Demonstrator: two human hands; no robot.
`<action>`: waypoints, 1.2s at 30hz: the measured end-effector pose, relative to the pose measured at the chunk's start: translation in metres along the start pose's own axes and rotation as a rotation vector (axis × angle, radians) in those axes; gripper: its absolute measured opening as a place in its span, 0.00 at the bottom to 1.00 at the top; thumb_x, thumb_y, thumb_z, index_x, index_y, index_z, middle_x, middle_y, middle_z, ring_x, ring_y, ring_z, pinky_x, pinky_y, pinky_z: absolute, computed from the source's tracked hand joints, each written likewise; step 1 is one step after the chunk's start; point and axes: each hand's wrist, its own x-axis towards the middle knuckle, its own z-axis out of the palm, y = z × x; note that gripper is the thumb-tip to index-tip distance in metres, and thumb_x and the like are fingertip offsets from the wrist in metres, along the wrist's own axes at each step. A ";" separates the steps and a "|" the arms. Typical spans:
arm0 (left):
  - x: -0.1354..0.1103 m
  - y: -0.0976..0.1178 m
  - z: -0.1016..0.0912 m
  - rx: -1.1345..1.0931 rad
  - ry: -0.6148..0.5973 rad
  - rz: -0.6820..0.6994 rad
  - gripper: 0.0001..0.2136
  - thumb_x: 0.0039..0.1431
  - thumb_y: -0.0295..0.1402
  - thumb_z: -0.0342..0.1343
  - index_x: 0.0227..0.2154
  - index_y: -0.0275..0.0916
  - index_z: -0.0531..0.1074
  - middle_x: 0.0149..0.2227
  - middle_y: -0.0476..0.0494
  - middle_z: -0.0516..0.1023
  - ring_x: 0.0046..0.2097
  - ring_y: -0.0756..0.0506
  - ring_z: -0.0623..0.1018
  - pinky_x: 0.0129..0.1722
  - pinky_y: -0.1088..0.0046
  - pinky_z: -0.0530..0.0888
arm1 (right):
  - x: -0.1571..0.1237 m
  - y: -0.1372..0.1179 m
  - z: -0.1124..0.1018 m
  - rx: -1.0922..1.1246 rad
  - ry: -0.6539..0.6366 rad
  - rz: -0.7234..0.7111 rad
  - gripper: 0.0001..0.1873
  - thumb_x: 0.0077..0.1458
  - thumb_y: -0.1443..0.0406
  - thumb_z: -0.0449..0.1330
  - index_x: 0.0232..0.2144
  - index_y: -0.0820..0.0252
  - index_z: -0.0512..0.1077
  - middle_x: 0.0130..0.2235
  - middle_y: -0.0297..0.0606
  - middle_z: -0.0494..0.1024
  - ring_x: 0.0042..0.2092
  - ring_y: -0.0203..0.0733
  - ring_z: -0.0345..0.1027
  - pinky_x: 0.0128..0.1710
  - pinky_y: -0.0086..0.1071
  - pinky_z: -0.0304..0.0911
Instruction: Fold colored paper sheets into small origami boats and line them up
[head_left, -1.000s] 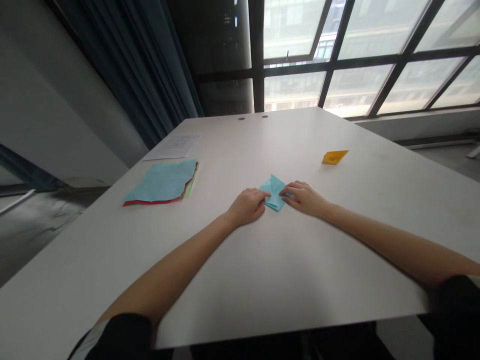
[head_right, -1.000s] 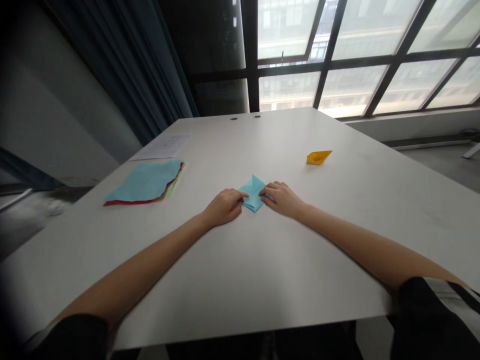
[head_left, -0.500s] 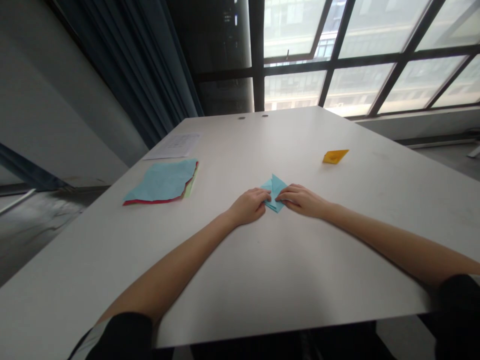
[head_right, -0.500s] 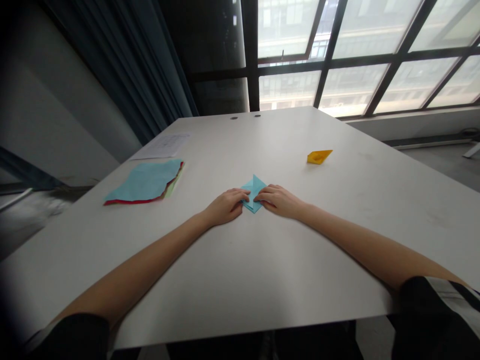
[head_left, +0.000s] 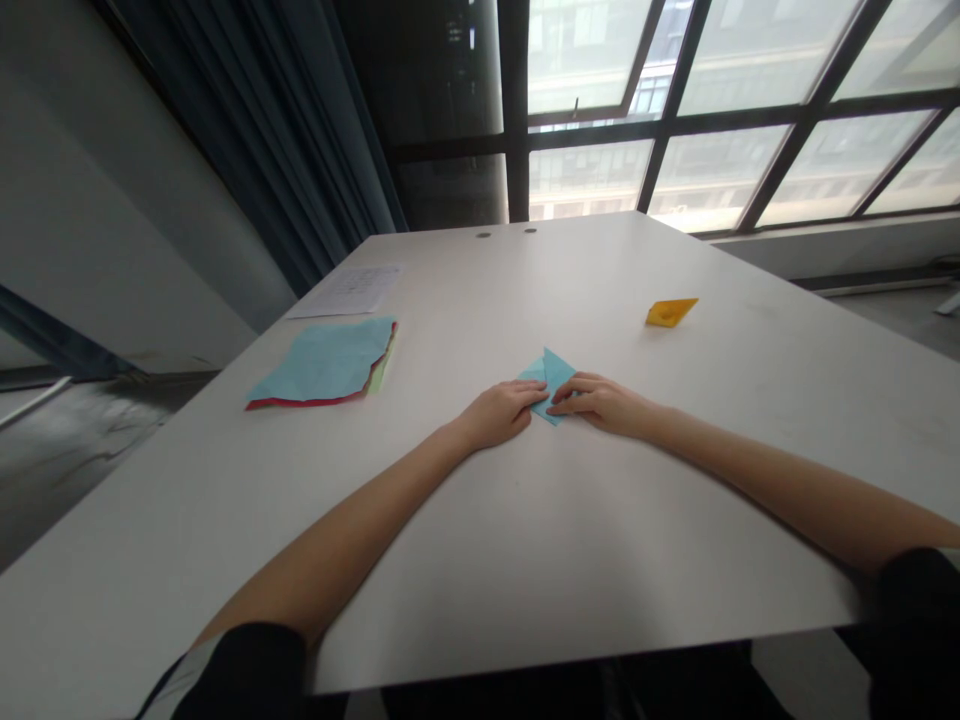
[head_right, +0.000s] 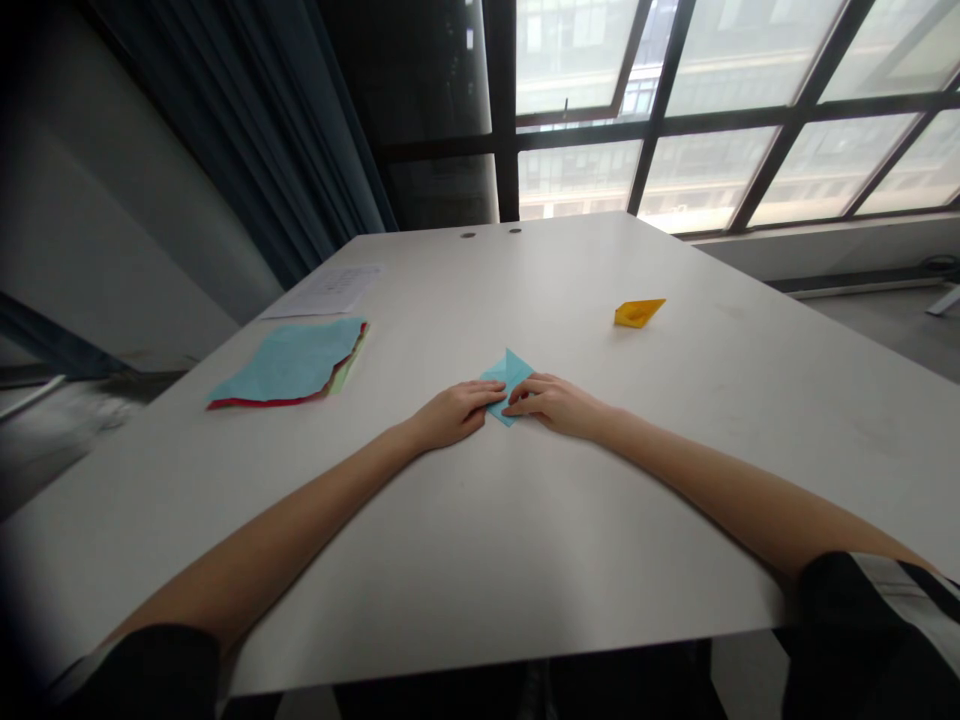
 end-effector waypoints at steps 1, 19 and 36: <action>0.000 0.000 0.000 0.007 -0.021 -0.004 0.21 0.50 0.21 0.45 0.48 0.34 0.68 0.53 0.38 0.69 0.54 0.46 0.69 0.56 0.67 0.65 | 0.000 0.000 0.000 -0.004 -0.005 -0.012 0.17 0.59 0.69 0.48 0.42 0.53 0.74 0.41 0.41 0.75 0.43 0.40 0.66 0.45 0.35 0.62; 0.002 0.007 0.003 0.046 -0.174 -0.113 0.21 0.56 0.21 0.41 0.53 0.35 0.63 0.57 0.38 0.64 0.59 0.49 0.62 0.58 0.69 0.59 | 0.000 0.002 -0.001 0.056 -0.031 -0.083 0.17 0.59 0.70 0.47 0.42 0.56 0.73 0.43 0.39 0.77 0.45 0.40 0.66 0.47 0.35 0.62; -0.001 0.028 -0.025 0.433 -0.155 -0.590 0.12 0.55 0.26 0.45 0.25 0.31 0.74 0.29 0.31 0.76 0.36 0.38 0.77 0.35 0.63 0.72 | 0.000 0.000 -0.002 0.105 -0.021 -0.060 0.17 0.58 0.71 0.47 0.41 0.56 0.74 0.43 0.39 0.77 0.44 0.39 0.67 0.46 0.35 0.63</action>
